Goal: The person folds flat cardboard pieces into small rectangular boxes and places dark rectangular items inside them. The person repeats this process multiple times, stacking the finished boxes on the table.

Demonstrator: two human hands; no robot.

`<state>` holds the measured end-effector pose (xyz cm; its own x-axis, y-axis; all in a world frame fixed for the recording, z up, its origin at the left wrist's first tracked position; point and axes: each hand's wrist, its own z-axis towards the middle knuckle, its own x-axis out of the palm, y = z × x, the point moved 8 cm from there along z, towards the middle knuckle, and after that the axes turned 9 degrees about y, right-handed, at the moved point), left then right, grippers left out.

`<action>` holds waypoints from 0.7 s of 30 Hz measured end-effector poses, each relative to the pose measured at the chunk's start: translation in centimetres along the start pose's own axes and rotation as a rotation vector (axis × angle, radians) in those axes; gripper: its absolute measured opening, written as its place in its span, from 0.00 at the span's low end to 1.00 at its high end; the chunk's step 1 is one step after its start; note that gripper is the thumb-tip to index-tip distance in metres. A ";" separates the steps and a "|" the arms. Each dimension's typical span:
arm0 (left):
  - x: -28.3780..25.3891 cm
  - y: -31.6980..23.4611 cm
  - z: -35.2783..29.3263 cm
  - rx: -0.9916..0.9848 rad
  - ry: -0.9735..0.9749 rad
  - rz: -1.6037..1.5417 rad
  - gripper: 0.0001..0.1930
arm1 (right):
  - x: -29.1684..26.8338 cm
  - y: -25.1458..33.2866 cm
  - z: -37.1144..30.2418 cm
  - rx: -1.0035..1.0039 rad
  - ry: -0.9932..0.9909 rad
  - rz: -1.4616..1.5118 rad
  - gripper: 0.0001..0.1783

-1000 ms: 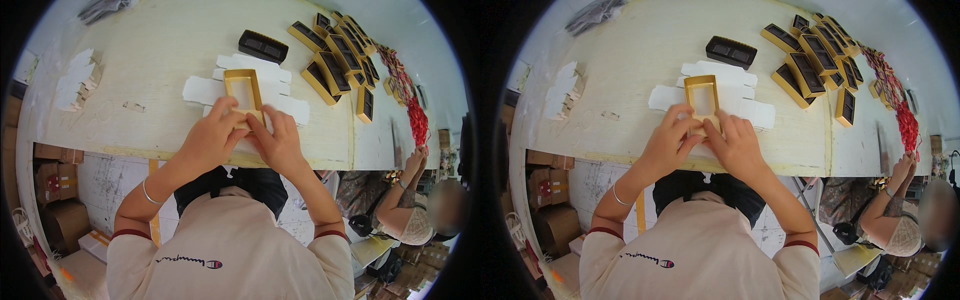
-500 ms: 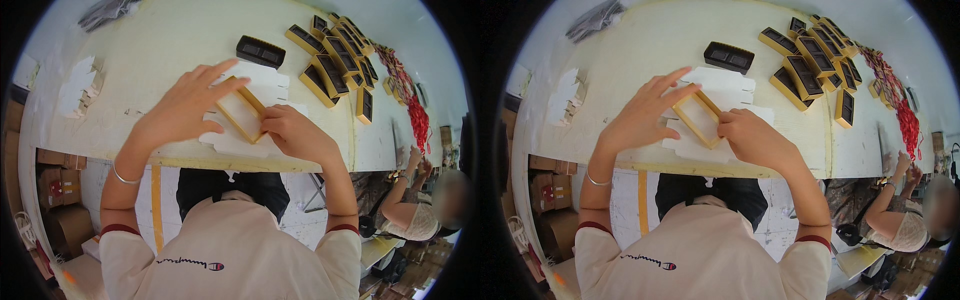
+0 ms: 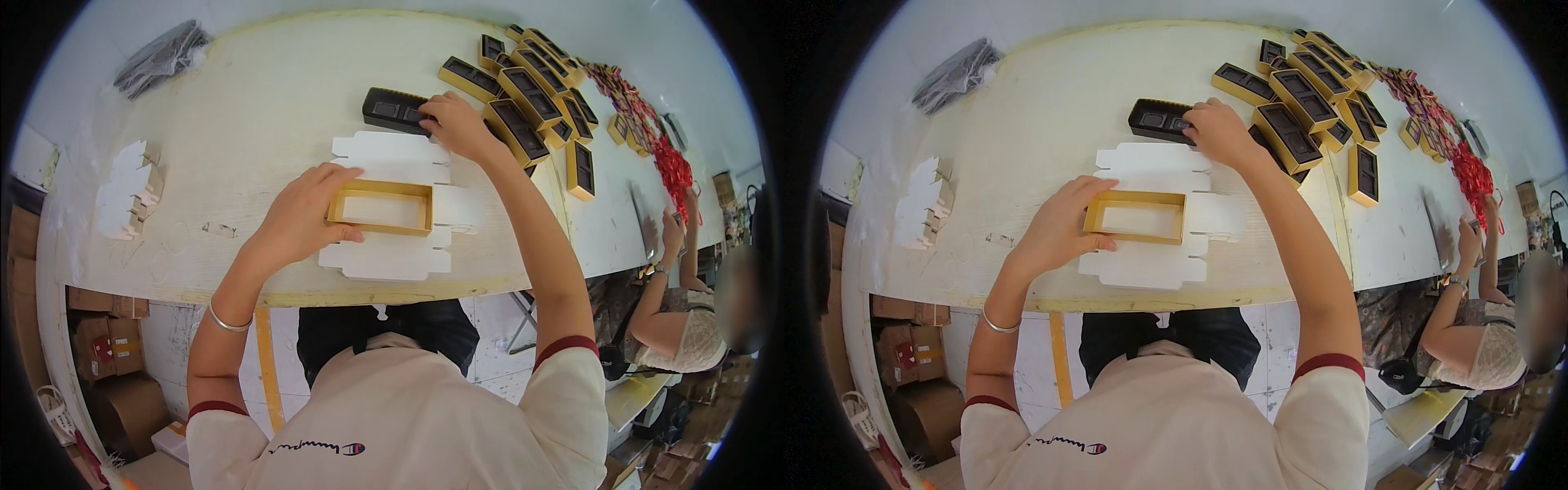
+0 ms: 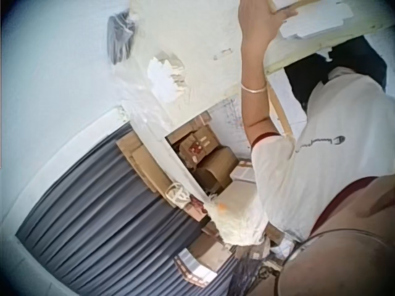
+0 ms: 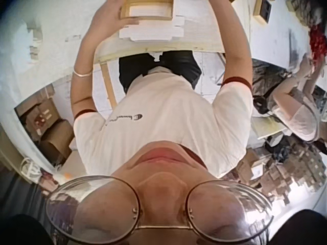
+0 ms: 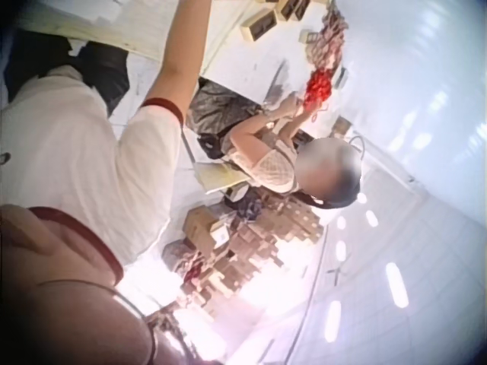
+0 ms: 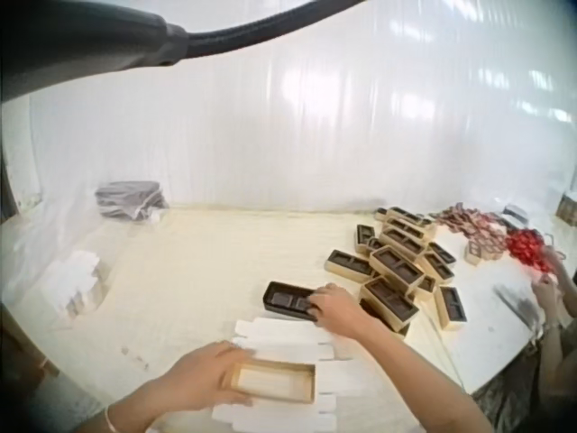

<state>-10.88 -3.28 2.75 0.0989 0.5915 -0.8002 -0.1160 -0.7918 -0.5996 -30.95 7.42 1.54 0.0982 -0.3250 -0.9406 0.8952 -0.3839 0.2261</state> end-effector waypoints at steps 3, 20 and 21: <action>0.7 1.3 -0.7 -0.038 0.047 -0.141 0.37 | 1.7 -0.3 1.5 -0.032 0.115 -0.165 0.04; 1.8 0.5 -1.1 0.005 -0.070 -0.118 0.39 | -5.7 -2.0 -0.7 0.143 -0.324 0.468 0.08; 1.8 0.5 -1.1 -0.007 -0.071 -0.136 0.40 | -6.6 -1.7 -0.9 0.150 -0.325 0.601 0.09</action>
<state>-9.64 -2.82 1.05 0.0427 0.7025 -0.7104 -0.0996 -0.7045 -0.7026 -32.74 10.99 7.17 0.4017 -0.7513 -0.5237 0.6548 -0.1642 0.7378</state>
